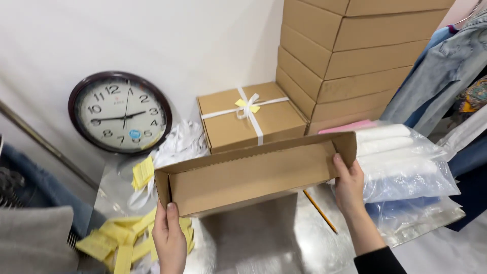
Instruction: The person places a cardboard box on a table and attaches a yellow sticky note to the top. They then wrap a white ribbon around the box, crossing it over the top and tying a bow to secure it.
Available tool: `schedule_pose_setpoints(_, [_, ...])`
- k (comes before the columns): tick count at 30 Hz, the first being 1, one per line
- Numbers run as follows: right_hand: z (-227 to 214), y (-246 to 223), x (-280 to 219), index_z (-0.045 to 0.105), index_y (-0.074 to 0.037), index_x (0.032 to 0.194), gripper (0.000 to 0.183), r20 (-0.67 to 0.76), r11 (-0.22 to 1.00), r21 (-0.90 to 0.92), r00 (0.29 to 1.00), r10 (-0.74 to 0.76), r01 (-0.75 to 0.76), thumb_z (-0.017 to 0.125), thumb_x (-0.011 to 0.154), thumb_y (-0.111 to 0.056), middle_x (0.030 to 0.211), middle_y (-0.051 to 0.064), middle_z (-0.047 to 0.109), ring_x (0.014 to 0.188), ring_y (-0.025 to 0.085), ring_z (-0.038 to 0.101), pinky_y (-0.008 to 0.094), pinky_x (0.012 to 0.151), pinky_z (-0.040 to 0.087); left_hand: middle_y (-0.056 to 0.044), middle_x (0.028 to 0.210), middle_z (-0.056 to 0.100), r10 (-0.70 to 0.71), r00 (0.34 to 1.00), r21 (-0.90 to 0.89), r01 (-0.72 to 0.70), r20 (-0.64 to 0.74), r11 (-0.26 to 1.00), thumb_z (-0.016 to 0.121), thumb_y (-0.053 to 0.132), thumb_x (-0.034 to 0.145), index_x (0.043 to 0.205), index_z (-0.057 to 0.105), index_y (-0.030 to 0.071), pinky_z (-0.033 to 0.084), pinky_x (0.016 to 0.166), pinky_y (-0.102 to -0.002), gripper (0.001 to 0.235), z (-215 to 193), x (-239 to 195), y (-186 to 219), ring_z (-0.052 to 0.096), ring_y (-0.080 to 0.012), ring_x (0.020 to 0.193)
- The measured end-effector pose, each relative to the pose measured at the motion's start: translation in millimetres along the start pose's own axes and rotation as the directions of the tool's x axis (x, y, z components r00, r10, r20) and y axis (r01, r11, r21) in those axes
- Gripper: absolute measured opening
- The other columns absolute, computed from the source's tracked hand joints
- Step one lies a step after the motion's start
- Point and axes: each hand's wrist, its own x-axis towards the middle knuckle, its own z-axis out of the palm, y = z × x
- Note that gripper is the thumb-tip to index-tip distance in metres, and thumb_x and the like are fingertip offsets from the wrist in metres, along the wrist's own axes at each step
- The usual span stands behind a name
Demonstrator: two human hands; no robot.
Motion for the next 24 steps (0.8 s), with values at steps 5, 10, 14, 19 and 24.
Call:
schedule_pose_setpoints(5, [35.9, 4.0, 22.2, 0.071, -0.007, 0.126, 0.029, 0.037, 0.905, -0.371, 0.977, -0.21, 0.208, 0.056, 0.107, -0.024, 0.119, -0.001, 0.07, 0.108, 0.009, 0.058, 0.025, 0.092, 0.047, -0.01, 0.141, 0.068, 0.119, 0.987, 0.124, -0.106, -0.104, 0.987, 0.049, 0.026, 0.106, 0.152, 0.057, 0.007, 0.045, 0.104, -0.03, 0.05, 14.6, 45.2, -28.1, 0.06, -0.014, 0.126])
schedule_pose_setpoints(10, [42.9, 5.8, 41.5, 0.069, -0.006, 0.12, 0.026, 0.026, 0.963, -0.234, 0.991, -0.129, 0.132, 0.058, 0.097, -0.012, 0.113, 0.001, 0.069, 0.104, 0.01, 0.057, 0.023, 0.091, 0.043, -0.013, 0.153, 0.054, 0.268, 0.963, -0.06, -0.267, 0.012, 0.962, 0.051, 0.011, 0.1, 0.152, 0.045, 0.001, 0.04, 0.115, -0.035, 0.054, 22.9, 86.4, -10.2, 0.051, -0.022, 0.139])
schedule_pose_setpoints(14, [67.3, -14.1, 30.0, 0.056, -0.012, 0.138, 0.047, 0.139, 0.988, -0.118, 0.987, -0.086, 0.103, 0.058, 0.093, -0.023, 0.127, 0.005, 0.064, 0.114, 0.015, 0.059, 0.024, 0.095, 0.045, -0.011, 0.161, 0.048, 0.389, 0.897, -0.037, -0.39, 0.21, 0.92, 0.041, 0.034, 0.099, 0.153, 0.046, 0.006, 0.026, 0.126, -0.04, 0.061, 27.6, 102.0, 40.7, 0.039, -0.0241, 0.154])
schedule_pose_setpoints(19, [68.5, -9.0, 35.1, 0.066, -0.012, 0.118, 0.036, 0.203, 0.938, -0.247, 0.96, -0.194, 0.242, 0.051, 0.102, -0.041, 0.15, 0.008, 0.062, 0.143, 0.019, 0.052, 0.032, 0.12, 0.036, -0.018, 0.17, 0.041, 0.343, 0.924, -0.033, -0.342, 0.167, 0.939, 0.043, 0.031, 0.104, 0.108, 0.064, 0.014, 0.025, 0.123, -0.041, 0.027, 27.3, 110.7, -7.6, 0.036, -0.0264, 0.159])
schedule_pose_setpoints(24, [58.7, -3.7, 22.2, 0.071, -0.014, 0.105, 0.016, 0.193, 0.884, -0.375, 0.956, -0.219, 0.278, 0.057, 0.098, -0.014, 0.156, 0.01, 0.059, 0.152, 0.02, 0.048, 0.033, 0.121, 0.032, -0.01, 0.154, 0.051, 0.195, 0.978, -0.107, -0.187, 0.073, 0.977, 0.053, 0.02, 0.099, 0.14, 0.052, 0.011, 0.033, 0.122, -0.033, 0.042, 22.0, 85.2, -18.3, 0.044, -0.0193, 0.149])
